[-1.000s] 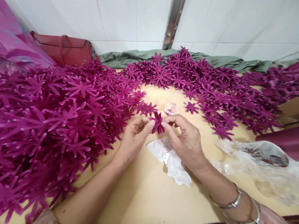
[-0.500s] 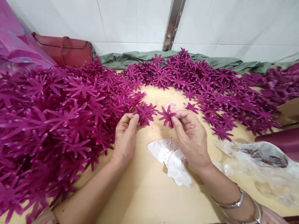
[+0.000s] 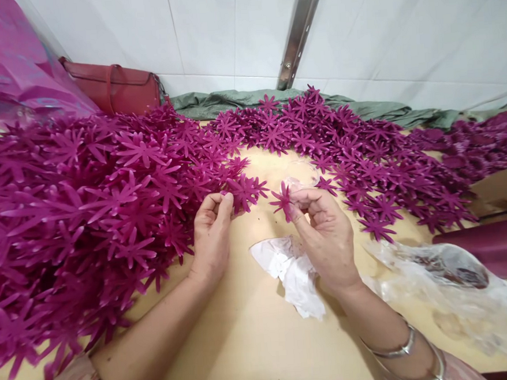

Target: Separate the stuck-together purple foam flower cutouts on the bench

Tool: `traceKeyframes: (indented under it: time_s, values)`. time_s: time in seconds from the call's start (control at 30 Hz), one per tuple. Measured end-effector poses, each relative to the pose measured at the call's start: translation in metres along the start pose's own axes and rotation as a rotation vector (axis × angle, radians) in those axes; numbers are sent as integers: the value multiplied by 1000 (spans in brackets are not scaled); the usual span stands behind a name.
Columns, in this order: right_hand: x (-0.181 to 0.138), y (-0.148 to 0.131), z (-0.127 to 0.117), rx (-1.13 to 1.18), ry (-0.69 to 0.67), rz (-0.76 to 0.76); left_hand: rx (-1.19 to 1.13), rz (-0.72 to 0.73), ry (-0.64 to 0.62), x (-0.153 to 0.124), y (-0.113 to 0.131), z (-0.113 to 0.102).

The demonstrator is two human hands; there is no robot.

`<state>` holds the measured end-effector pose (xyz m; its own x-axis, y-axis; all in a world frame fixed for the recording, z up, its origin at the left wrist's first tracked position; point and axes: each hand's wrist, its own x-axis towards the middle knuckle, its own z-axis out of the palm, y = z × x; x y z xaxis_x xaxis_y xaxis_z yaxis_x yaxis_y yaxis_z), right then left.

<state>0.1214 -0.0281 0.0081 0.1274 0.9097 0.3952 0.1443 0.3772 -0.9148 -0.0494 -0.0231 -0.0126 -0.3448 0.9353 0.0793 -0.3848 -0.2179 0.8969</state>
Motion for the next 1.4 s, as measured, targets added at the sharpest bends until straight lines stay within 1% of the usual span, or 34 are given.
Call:
traceKeyframes:
  time_s: [0.23, 0.43, 0.53, 0.63, 0.7, 0.77, 0.83, 0.9, 1.0, 1.07, 1.13, 1.3, 1.4]
  values:
    - [-2, -2, -1, -73, -29, -11, 35, -10, -27, -1, 0, 0]
    - [-2, -4, -2, -81, -26, -10, 56, -7, -47, -2, 1, 2]
    - [-2, -7, -1, -65, -17, 26, 138, 45, -109, -5, 6, 4]
    - [-2, -8, -1, -60, -9, 37, 287, 108, -225, -9, 11, 5]
    - [-2, -7, -1, -65, -9, 25, 360, 116, -295, -11, 15, 5]
    - [-2, -6, -1, -85, -14, 9, 386, 105, -339, -13, 18, 6]
    - [-2, -5, -2, -108, -32, -16, 388, 105, -350, -14, 19, 7]
    - [-3, -5, -1, -123, -67, -39, 388, 136, -354, -14, 19, 8]
    - [-4, -7, 0, -131, -114, -70, 410, 199, -345, -13, 16, 8]
    - [-4, -7, 0, -126, -123, -73, 428, 212, -324, -13, 13, 7]
    - [-4, -7, 1, -99, -126, -41, 435, 206, -311, -12, 12, 6]
    - [-2, -2, 0, 45, -146, 115, 394, 161, -318, -11, 12, 7]
    - [-1, -2, 1, 33, -149, 140, 380, 131, -286, -11, 12, 8]
